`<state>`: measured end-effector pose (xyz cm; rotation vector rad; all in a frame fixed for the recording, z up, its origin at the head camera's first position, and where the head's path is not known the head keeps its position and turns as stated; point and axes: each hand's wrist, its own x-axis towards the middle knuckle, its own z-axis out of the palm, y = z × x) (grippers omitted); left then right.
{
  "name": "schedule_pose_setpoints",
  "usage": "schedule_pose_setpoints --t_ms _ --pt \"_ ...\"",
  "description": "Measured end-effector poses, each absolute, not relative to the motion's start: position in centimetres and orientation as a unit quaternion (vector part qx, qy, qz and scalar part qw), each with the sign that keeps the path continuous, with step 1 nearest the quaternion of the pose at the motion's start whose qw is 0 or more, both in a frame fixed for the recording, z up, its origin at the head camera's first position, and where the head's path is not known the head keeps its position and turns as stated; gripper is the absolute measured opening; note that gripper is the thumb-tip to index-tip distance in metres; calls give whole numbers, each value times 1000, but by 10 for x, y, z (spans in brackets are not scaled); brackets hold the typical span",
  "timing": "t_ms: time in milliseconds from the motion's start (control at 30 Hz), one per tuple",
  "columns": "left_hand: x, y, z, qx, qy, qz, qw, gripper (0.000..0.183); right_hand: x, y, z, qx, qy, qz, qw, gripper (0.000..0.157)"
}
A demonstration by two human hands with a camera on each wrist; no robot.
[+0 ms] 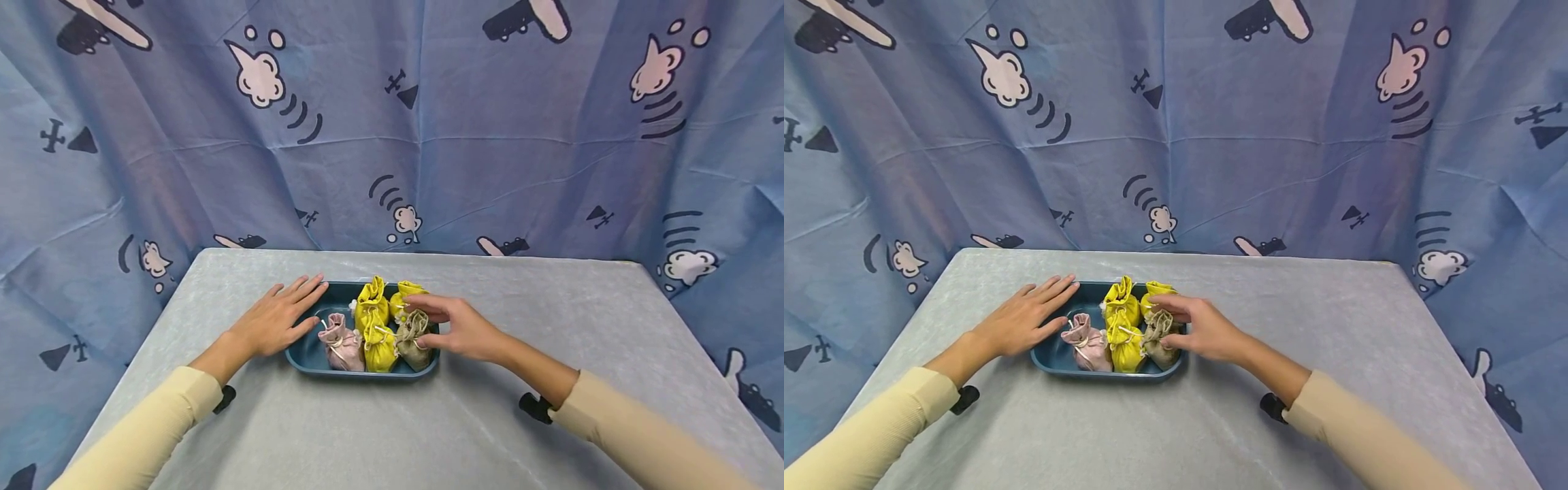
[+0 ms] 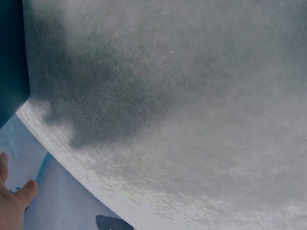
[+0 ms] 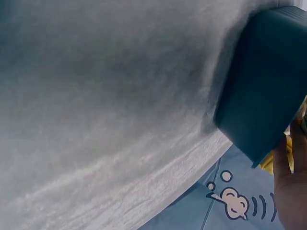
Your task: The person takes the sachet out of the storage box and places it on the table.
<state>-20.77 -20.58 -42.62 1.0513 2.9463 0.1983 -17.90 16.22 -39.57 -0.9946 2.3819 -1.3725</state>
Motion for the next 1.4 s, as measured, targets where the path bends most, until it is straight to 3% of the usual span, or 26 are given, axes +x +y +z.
schedule_pose_setpoints --t_ms 567,1400 --pt "-207 -205 -425 326 943 69 13 65 -178 156 -402 -319 827 -457 74 53" --pt "-207 -205 -427 322 944 64 12 64 -176 154 -379 -339 819 -462 35 49"
